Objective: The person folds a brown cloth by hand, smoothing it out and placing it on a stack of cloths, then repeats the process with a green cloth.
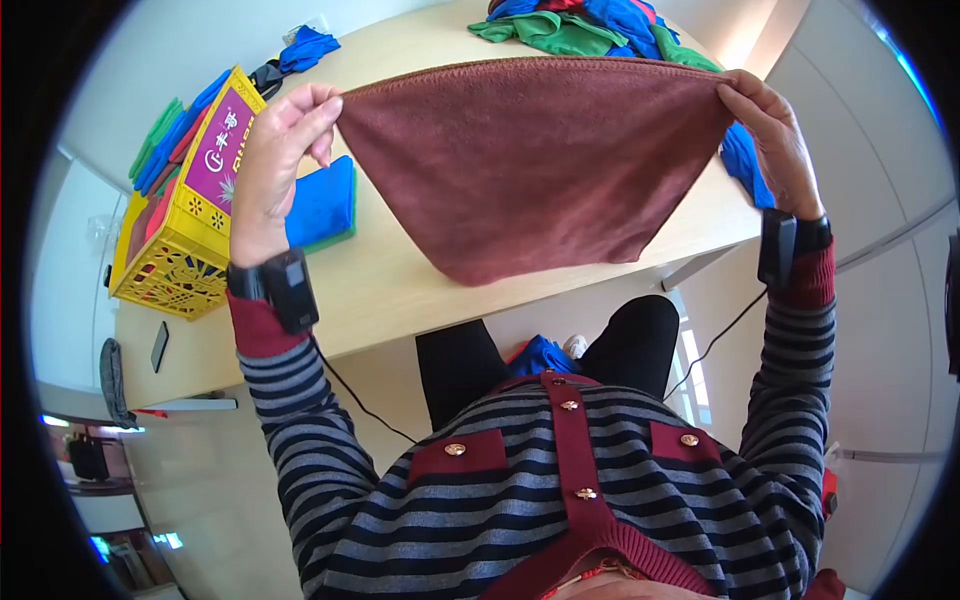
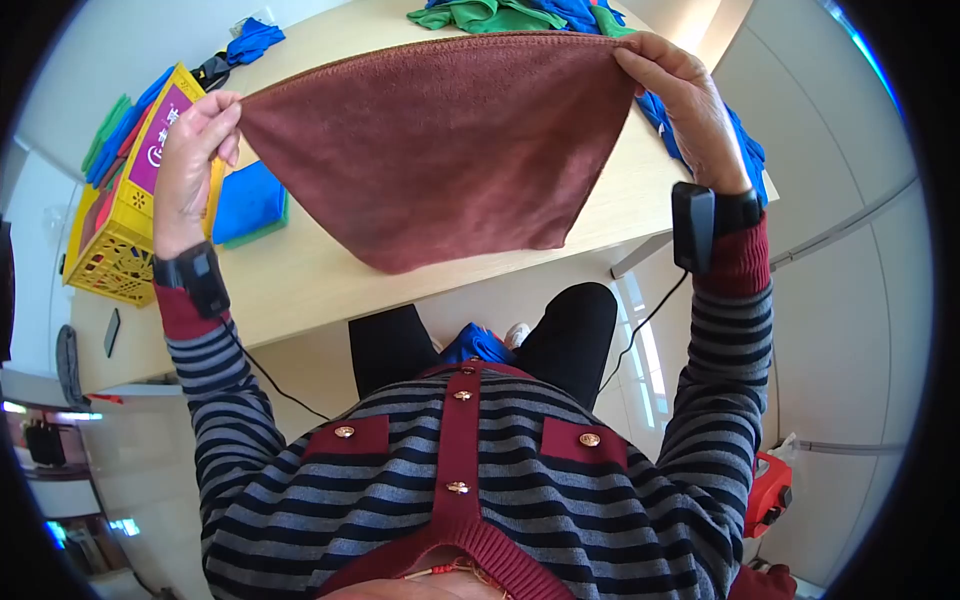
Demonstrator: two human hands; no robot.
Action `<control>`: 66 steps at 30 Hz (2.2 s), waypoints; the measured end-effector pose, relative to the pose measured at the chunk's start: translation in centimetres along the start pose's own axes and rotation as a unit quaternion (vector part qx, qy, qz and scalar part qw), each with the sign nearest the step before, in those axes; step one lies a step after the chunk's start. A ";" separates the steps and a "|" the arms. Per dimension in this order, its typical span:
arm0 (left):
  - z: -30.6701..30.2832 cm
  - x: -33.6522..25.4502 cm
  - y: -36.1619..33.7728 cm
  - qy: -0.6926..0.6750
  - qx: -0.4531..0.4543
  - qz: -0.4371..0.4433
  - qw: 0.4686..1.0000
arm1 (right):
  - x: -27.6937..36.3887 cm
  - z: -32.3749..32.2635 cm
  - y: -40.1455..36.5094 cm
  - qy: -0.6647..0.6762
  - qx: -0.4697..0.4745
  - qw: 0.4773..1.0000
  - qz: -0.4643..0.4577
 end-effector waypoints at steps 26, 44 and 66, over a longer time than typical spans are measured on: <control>0.7 26.9 4.6 0.305 0.006 -0.046 0.951 | -13.5 30.1 -8.2 -0.178 0.106 0.978 -0.039; 14.0 18.8 -17.7 0.331 0.009 -0.009 0.944 | -20.6 11.5 -9.7 -0.327 -0.152 0.932 0.035; 15.7 16.2 -17.9 0.520 -0.042 0.172 0.836 | -22.6 8.7 -9.0 -0.453 -0.112 0.869 0.162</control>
Point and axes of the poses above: each hand's wrist, its own y-axis towards the middle knuckle, its own z-axis out of the palm, x = y × z, the point moved 7 cm from there along y, towards the middle knuckle, and after that the axes turned 2 degrees about x, right-handed, at the moved point
